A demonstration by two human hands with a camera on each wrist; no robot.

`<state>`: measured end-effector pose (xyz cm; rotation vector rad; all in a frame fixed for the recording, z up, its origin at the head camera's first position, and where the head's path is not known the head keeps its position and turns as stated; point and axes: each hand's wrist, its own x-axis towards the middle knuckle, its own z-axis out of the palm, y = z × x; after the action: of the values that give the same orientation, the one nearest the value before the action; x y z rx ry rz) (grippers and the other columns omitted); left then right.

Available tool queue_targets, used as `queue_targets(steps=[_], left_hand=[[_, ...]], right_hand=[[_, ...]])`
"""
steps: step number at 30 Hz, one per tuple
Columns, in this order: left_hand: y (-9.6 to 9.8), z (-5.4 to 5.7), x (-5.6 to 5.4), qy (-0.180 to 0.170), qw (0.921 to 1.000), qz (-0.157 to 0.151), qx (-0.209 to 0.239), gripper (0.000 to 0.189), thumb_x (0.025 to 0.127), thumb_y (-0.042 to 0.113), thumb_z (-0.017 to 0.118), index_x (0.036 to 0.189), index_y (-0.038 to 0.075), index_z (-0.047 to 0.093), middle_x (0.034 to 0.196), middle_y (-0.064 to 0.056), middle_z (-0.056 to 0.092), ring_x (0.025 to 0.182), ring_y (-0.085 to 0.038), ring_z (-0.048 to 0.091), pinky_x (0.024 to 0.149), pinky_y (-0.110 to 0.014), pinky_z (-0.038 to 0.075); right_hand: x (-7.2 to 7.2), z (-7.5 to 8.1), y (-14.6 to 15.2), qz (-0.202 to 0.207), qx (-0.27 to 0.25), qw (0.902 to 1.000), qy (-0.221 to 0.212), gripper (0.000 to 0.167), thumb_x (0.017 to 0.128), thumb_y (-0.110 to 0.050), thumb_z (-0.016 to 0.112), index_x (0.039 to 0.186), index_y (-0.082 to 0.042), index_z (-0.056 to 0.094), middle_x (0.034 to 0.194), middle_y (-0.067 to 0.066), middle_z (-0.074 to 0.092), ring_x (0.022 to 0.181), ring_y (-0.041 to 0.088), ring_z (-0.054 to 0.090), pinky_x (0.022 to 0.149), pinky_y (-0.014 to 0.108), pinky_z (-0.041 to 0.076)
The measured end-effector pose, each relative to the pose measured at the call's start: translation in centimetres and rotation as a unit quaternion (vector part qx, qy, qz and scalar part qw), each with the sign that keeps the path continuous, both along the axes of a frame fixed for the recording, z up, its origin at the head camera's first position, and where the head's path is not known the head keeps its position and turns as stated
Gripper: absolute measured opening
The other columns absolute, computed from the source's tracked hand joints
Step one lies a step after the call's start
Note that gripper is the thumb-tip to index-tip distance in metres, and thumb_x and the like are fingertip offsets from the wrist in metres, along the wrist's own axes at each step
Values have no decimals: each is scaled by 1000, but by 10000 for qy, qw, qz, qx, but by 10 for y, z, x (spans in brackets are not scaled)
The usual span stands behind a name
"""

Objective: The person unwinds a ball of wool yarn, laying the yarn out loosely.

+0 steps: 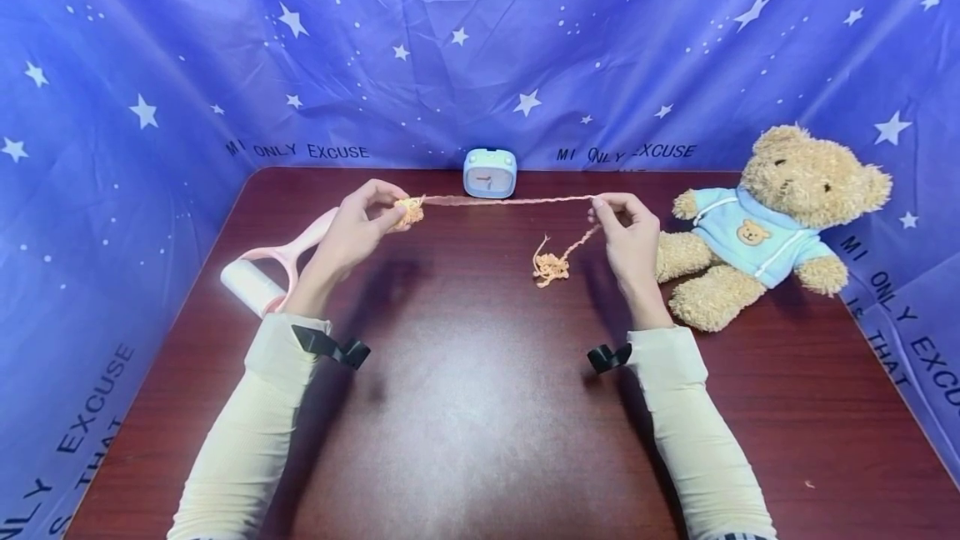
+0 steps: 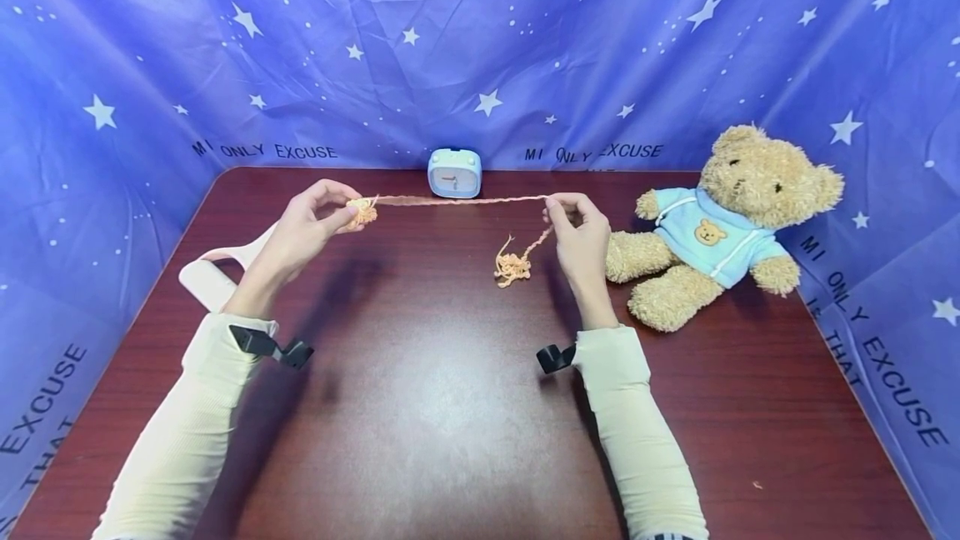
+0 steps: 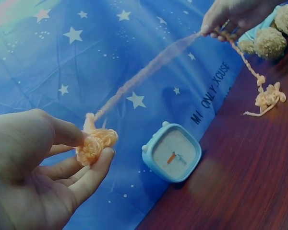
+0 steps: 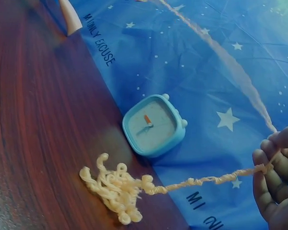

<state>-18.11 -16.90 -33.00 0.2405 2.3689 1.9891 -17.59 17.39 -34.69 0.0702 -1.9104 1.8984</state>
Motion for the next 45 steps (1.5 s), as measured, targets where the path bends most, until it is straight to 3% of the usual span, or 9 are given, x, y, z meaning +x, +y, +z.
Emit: queue_targets(steps=[6, 12, 17, 22, 29, 35, 39, 45], left_hand=[[-2, 0, 0, 61, 9999, 63, -52, 25, 93, 2, 57, 115, -8, 51, 100, -7, 57, 83, -9, 66, 84, -32, 56], [-5, -2, 1, 166, 9993, 269, -178, 26, 95, 6, 56, 115, -9, 52, 99, -7, 55, 83, -6, 62, 81, -24, 56], [-6, -2, 0, 137, 9985, 457, -257, 25, 95, 7, 56, 115, -8, 52, 98, -5, 54, 83, -6, 59, 80, -23, 56], [-7, -2, 0, 63, 9982, 578, -156, 20, 95, 4, 54, 113, -6, 52, 96, -6, 52, 79, -7, 57, 83, -30, 56], [-7, -1, 1, -55, 9975, 693, -87, 19, 96, 3, 52, 113, -5, 52, 97, -5, 53, 81, -7, 60, 84, -33, 56], [-8, -1, 1, -2, 9951, 857, -488, 23, 97, 7, 52, 116, -5, 55, 100, -3, 57, 81, -4, 62, 81, -23, 56], [-8, -1, 1, 16, 9920, 1039, -714, 24, 95, 6, 52, 118, -1, 57, 97, -4, 56, 79, -6, 60, 80, -26, 56], [-6, -1, 0, -96, 9950, 990, -51, 25, 94, 3, 55, 117, -6, 53, 95, -7, 55, 78, -8, 60, 78, -28, 57]], right_hand=[[-14, -12, 13, -220, -595, 9980, 79, 9, 88, 0, 65, 93, 7, 66, 69, 2, 65, 63, 11, 62, 63, 20, 54], [-17, -12, 18, -487, -1182, 9916, 192, 4, 87, 3, 64, 87, 0, 67, 68, 4, 63, 60, 12, 62, 62, 19, 53], [-17, -12, 21, -716, -1249, 9893, 230, 4, 89, 2, 62, 88, -1, 64, 70, 4, 62, 61, 12, 61, 62, 20, 53], [-15, -10, 24, -895, -1345, 9866, 215, 7, 91, -1, 60, 86, -5, 61, 72, 7, 62, 62, 13, 61, 64, 20, 53], [-15, -7, 27, -1124, -1613, 9802, 222, 10, 93, 0, 56, 85, -7, 58, 74, 8, 60, 64, 15, 61, 68, 24, 54], [-16, -8, 30, -1259, -1785, 9756, 214, 9, 94, -1, 54, 87, -5, 57, 76, 10, 60, 64, 17, 61, 73, 25, 54], [-16, -8, 31, -1251, -1783, 9758, 216, 9, 94, 0, 55, 86, -5, 57, 77, 11, 60, 65, 17, 62, 73, 25, 54], [-14, -13, 26, -993, -1236, 9873, 39, 10, 93, -1, 57, 85, -8, 58, 79, 8, 61, 69, 14, 62, 75, 25, 53]])
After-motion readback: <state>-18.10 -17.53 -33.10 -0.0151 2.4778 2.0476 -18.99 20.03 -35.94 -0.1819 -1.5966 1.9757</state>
